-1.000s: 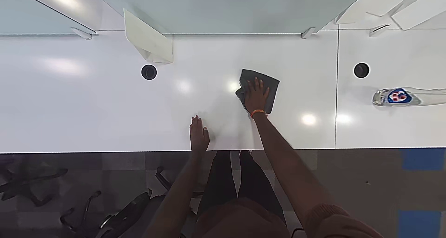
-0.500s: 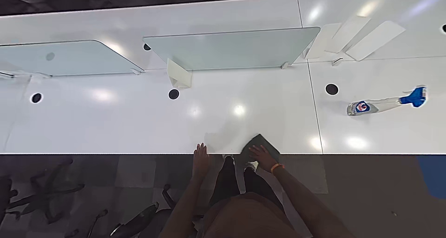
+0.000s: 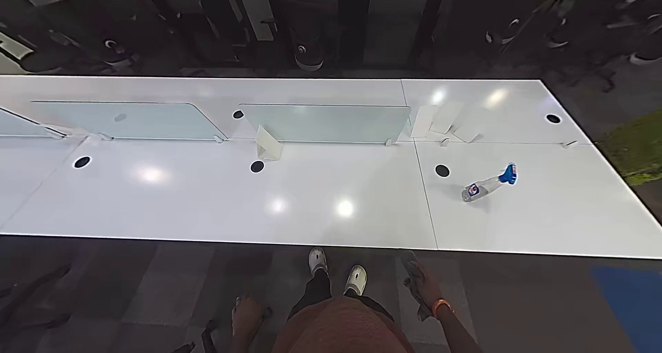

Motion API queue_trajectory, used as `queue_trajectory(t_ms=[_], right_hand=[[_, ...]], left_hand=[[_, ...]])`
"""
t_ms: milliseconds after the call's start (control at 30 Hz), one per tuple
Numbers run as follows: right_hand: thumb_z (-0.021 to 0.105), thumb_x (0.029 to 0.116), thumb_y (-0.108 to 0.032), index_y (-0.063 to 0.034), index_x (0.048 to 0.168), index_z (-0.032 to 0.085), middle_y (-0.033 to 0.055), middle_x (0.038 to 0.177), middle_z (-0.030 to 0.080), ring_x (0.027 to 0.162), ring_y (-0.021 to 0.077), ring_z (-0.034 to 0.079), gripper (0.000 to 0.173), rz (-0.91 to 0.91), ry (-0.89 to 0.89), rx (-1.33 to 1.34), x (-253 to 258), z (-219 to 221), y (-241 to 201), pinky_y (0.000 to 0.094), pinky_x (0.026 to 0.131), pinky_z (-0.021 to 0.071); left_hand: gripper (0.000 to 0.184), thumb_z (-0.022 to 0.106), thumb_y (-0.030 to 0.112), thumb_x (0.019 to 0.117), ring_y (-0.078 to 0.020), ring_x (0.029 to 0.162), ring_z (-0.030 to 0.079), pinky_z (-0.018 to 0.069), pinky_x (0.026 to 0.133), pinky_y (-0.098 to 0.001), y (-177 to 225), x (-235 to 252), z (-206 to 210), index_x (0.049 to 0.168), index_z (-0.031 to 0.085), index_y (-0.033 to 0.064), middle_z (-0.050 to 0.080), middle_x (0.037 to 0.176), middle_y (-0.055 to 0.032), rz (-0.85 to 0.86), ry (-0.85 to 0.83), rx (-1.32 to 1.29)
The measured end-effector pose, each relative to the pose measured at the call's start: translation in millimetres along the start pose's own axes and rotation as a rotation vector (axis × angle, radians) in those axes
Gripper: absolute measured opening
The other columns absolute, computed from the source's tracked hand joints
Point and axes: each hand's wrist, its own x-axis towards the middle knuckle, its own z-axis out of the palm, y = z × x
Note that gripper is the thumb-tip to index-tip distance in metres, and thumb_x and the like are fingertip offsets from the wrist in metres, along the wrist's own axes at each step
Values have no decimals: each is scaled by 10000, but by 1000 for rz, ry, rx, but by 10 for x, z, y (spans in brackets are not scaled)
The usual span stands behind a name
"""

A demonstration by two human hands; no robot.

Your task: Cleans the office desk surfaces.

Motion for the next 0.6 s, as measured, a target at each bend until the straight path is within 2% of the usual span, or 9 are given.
queue_trajectory(t_ms=[133,200,267,333,367,400,467,533,600], right_hand=[[554,960,-50,-101,1431,586,124,1488,560,1402,230,506,475,-218,1,226,-100,0,-406,432,1191,397],[560,960,-94,-83,1409,603,110,1422,613,1328,180,564,450,-281,-45,429,-164,-58,-766,397,1143,452],[531,977,-168,-26,1440,538,121,1395,622,1264,140,601,484,-321,-152,706,-315,-112,-1172,346,1093,495],[446,1044,-243,1,1494,444,112,1411,607,1251,99,599,512,-359,-260,923,-517,-175,-1513,301,1085,496],[408,1069,-238,6,1476,461,91,1371,632,1217,69,609,477,-366,-262,982,-641,-213,-1662,274,1067,502],[401,1075,-204,13,1386,537,66,1242,690,1112,41,644,403,-347,-207,1017,-755,-238,-1803,245,991,536],[402,1048,-80,36,1234,595,46,1045,712,962,8,647,292,-344,-104,1018,-890,-259,-1907,199,868,548],[345,1051,-65,9,1208,589,17,995,707,931,-19,642,299,-373,-80,1066,-901,-268,-1906,177,833,547],[244,1096,-128,-9,1266,554,21,1036,700,967,-7,646,372,-359,-54,1167,-945,-295,-1966,196,846,557]], left_hand=[[469,658,347,947,-388,1307,562,456,1071,-576,674,-214,-162,1287,660,25,608,1373,-229,228,9,-127],[536,685,353,944,-374,1390,495,398,1155,-540,1137,-328,-320,1365,614,29,549,1462,-218,482,7,-295],[732,727,426,906,-354,1473,397,329,1218,-511,1597,-543,-537,1481,496,38,447,1562,-207,734,-54,-483],[919,757,449,875,-296,1456,437,386,1191,-476,2038,-839,-834,1577,327,40,423,1585,-188,885,-197,-688],[942,755,400,874,-275,1412,494,436,1157,-451,2220,-976,-968,1590,269,27,459,1558,-182,939,-290,-801],[883,737,326,895,-257,1320,583,500,1099,-432,2351,-1107,-1095,1578,270,17,535,1490,-175,976,-383,-912],[559,674,224,971,-213,1035,720,592,930,-394,2485,-1337,-1285,1443,471,2,713,1207,-142,997,-506,-1072],[268,624,170,1013,-182,848,734,617,811,-365,2532,-1456,-1379,1204,631,-16,750,973,-109,988,-504,-1137],[161,625,127,1004,-149,756,715,608,737,-332,2515,-1530,-1398,1073,663,-13,736,859,-79,974,-418,-1159]])
